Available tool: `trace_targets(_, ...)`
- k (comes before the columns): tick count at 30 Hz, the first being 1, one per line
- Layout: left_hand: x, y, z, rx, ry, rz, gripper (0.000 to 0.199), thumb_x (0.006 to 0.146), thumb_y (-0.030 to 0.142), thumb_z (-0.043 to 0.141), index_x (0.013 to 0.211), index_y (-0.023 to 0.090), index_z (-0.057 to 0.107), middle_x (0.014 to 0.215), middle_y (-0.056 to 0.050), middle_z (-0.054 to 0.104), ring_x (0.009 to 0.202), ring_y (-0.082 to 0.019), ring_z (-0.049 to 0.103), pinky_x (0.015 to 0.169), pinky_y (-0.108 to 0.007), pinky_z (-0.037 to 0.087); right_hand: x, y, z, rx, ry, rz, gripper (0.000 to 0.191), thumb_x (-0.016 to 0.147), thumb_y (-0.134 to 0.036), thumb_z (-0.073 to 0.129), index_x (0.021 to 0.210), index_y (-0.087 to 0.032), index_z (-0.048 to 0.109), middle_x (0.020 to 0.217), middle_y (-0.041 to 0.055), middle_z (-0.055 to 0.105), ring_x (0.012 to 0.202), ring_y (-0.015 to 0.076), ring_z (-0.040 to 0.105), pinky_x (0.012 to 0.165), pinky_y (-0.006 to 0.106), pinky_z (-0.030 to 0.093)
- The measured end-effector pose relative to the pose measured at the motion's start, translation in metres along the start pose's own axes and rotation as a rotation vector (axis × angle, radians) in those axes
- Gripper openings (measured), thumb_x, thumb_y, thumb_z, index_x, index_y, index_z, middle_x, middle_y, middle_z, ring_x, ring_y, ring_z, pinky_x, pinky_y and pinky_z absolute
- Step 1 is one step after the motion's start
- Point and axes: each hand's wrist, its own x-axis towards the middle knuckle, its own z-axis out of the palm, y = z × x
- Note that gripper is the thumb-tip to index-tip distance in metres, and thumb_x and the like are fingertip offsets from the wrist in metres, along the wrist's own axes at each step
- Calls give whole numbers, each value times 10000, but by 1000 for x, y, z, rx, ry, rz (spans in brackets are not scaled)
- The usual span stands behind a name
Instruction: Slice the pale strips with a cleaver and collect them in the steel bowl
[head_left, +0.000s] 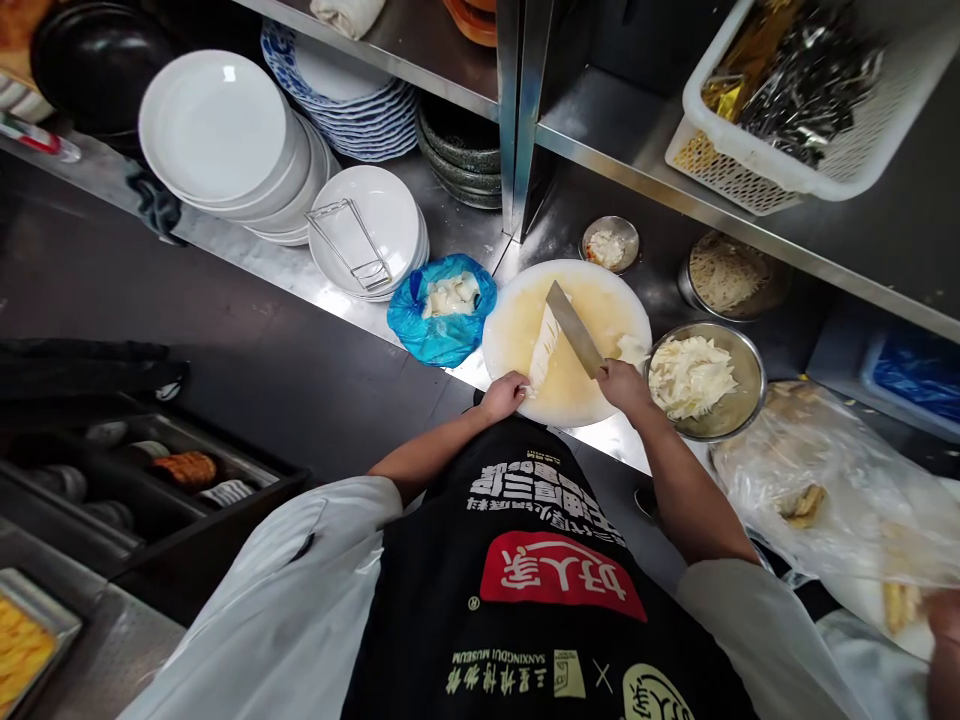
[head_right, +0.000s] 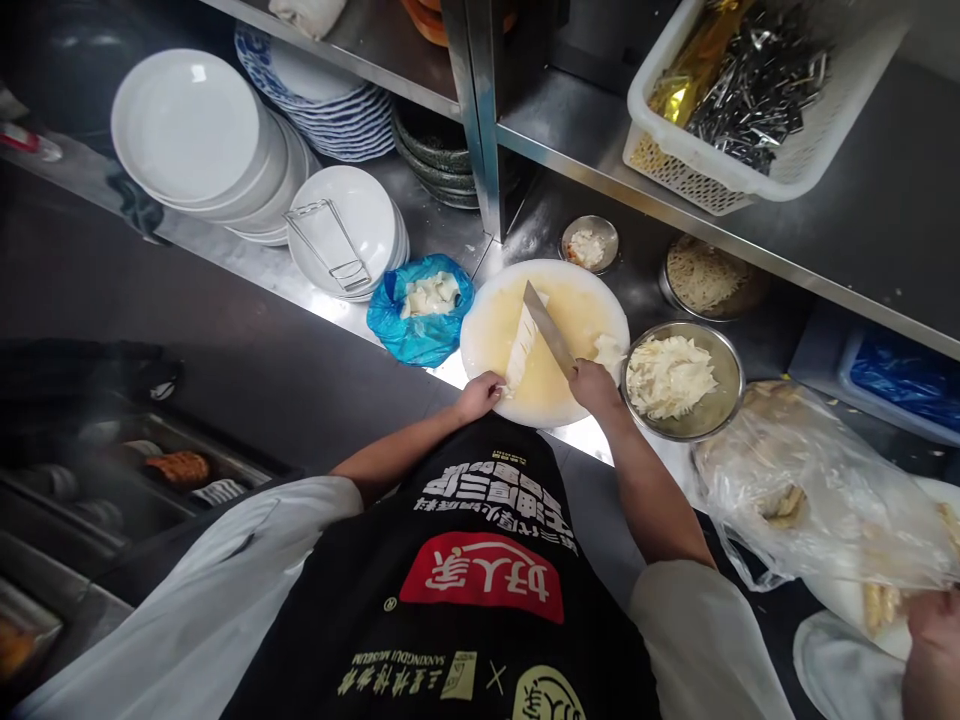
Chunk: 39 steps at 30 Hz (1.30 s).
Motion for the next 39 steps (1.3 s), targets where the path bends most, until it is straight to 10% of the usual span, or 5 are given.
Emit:
trace_targets(11, 52, 8, -19, -108, 144, -52, 199, 849, 123, 553, 1009, 163, 665, 976, -45, 696, 838, -159, 640, 808, -287, 533, -3, 31, 13, 113, 78, 53, 256, 922, -304, 474, 875, -157, 678, 849, 147, 711, 797, 236, 642, 692, 286, 405)
trace_targets(22, 242, 60, -51, 438, 3, 281, 339, 858, 273, 624, 1169, 152, 679, 1247, -149, 614, 1218, -322, 518, 1063, -471, 389, -99, 48, 147, 1225, -86, 316, 457, 817, -584, 629, 563, -229, 493, 459, -27, 501, 404, 131, 460, 480, 271, 386)
trace_targets(28, 164, 38, -43, 409, -197, 382, 288, 918, 401, 575, 1032, 181, 723, 1162, -135, 644, 1191, -308, 537, 1101, -494, 355, -68, 27, 153, 1340, -78, 257, 452, 792, -600, 669, 611, -224, 495, 475, -37, 518, 400, 119, 472, 465, 258, 391)
trace_targets(33, 66, 37, -14, 246, -26, 219, 361, 904, 421, 633, 1214, 237, 647, 1467, -114, 497, 1426, -314, 379, 1208, -572, 251, -57, 8, 148, 1278, -177, 141, 399, 815, -562, 655, 654, -229, 507, 484, -44, 531, 409, 125, 489, 476, 260, 410)
trace_targets(39, 49, 47, 13, 152, 178, 24, 527, 953, 413, 566, 1431, 209, 477, 1624, -162, 273, 1545, -335, 169, 1216, -623, 246, -46, -39, 156, 1257, -253, 41, 353, 826, -507, 611, 633, -233, 500, 456, -54, 527, 392, 111, 474, 461, 235, 373)
